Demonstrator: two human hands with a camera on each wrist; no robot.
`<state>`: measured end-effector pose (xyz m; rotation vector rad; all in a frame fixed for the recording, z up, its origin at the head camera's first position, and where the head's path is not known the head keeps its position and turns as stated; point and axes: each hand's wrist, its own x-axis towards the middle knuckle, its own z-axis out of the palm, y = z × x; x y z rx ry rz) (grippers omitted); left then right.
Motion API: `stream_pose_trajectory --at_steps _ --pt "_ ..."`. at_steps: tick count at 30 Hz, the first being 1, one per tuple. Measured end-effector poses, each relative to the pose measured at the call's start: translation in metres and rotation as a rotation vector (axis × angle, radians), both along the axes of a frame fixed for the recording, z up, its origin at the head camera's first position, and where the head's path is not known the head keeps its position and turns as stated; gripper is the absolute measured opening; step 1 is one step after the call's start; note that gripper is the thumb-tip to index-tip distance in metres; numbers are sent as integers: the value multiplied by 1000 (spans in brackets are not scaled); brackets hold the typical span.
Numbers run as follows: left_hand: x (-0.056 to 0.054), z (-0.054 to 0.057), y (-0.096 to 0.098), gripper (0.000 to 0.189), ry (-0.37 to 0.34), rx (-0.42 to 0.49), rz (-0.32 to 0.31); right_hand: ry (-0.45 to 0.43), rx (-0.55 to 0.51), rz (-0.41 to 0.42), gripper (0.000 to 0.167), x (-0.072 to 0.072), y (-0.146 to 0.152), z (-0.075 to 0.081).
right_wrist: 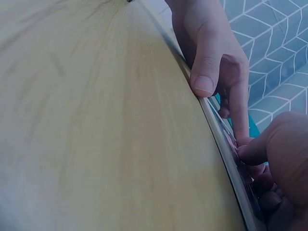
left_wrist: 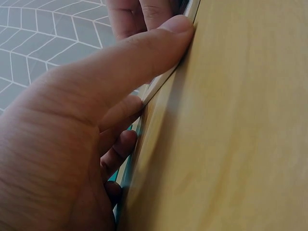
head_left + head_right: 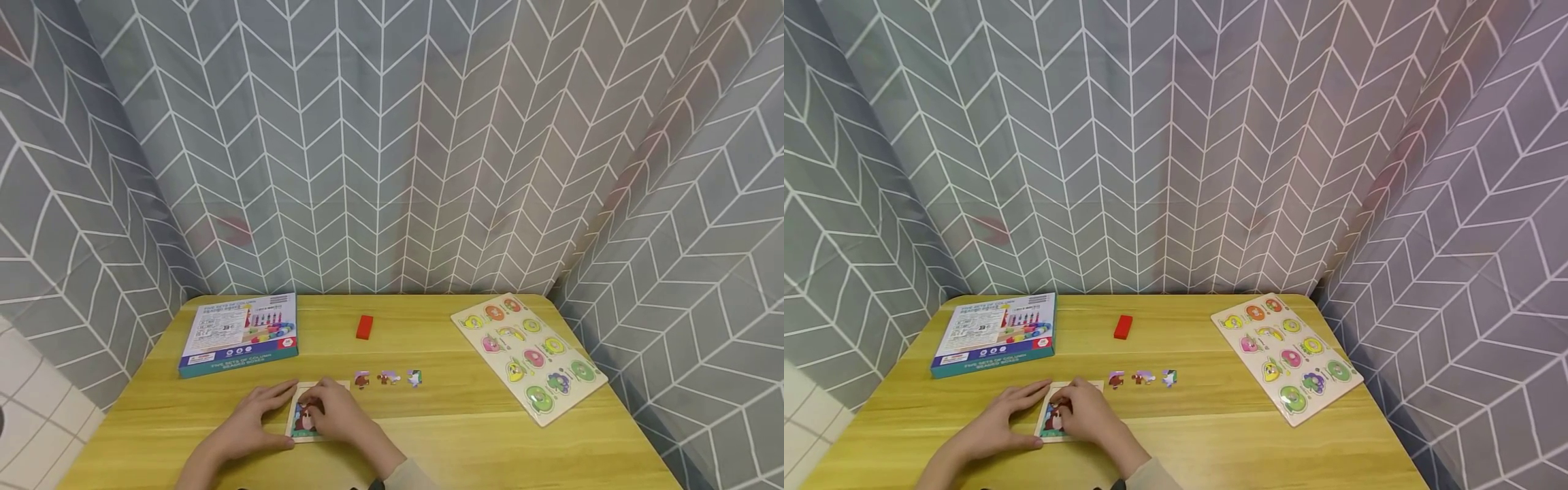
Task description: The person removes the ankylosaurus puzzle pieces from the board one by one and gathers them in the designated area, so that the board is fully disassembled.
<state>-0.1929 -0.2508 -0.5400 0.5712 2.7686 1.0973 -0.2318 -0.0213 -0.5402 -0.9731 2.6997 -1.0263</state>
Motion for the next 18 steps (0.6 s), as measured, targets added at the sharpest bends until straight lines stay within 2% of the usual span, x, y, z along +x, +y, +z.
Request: stream_pose_trajectory --at_steps 18 --pt "0 1 0 96 13 3 -3 15 -14 -8 21 2 2 -3"
